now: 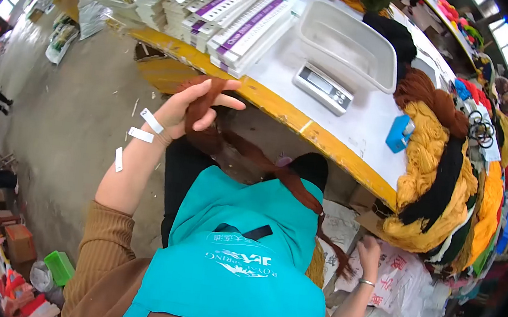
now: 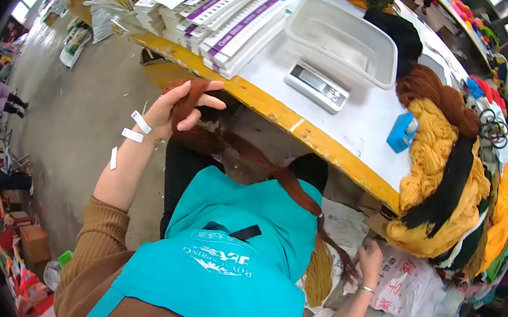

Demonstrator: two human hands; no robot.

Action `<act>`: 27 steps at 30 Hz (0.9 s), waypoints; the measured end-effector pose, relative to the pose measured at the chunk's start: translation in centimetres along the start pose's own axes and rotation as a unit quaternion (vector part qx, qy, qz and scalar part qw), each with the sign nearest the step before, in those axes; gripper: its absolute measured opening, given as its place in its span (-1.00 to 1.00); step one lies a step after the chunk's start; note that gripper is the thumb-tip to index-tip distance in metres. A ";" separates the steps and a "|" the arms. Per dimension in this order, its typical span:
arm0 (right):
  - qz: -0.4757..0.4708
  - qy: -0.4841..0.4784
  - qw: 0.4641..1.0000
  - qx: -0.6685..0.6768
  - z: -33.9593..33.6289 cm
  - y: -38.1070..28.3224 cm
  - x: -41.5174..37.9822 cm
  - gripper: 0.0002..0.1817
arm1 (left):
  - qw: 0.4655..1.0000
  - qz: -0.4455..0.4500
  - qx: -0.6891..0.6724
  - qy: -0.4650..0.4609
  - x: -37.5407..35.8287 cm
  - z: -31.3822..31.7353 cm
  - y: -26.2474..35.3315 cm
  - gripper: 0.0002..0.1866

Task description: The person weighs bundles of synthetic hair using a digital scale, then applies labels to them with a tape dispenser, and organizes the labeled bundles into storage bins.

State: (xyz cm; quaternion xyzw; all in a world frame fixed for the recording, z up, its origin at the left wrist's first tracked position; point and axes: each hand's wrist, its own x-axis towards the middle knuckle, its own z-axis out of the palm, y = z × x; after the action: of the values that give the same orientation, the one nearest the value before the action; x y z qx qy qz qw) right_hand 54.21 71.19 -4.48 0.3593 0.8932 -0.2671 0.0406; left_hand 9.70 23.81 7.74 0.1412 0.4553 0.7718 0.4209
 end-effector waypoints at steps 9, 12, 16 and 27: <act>-0.297 -0.245 0.796 0.468 2.7 -40.4 2.8 -0.52 | 0.958 0.114 0.201 -0.170 -0.5 7.0 2.0 -0.44; -0.370 -0.318 0.725 0.487 4.9 -44.3 3.1 -0.49 | 0.910 0.129 0.361 -0.156 -1.1 7.4 2.6 -0.34; -0.283 -0.355 0.687 0.567 7.2 -44.5 2.6 -0.58 | 0.931 0.047 0.348 -0.097 -2.6 6.4 2.6 -0.38; -0.261 -0.133 0.741 0.604 7.4 -42.9 2.7 -0.76 | 0.940 0.150 0.301 0.062 -0.2 8.1 -2.2 -0.80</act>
State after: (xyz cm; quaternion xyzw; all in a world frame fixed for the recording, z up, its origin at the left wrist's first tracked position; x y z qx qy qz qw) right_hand 22.83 43.45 7.71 0.0224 0.5890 -0.7960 -0.1376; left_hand 15.81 28.91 10.41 0.2796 0.6655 0.6599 0.2086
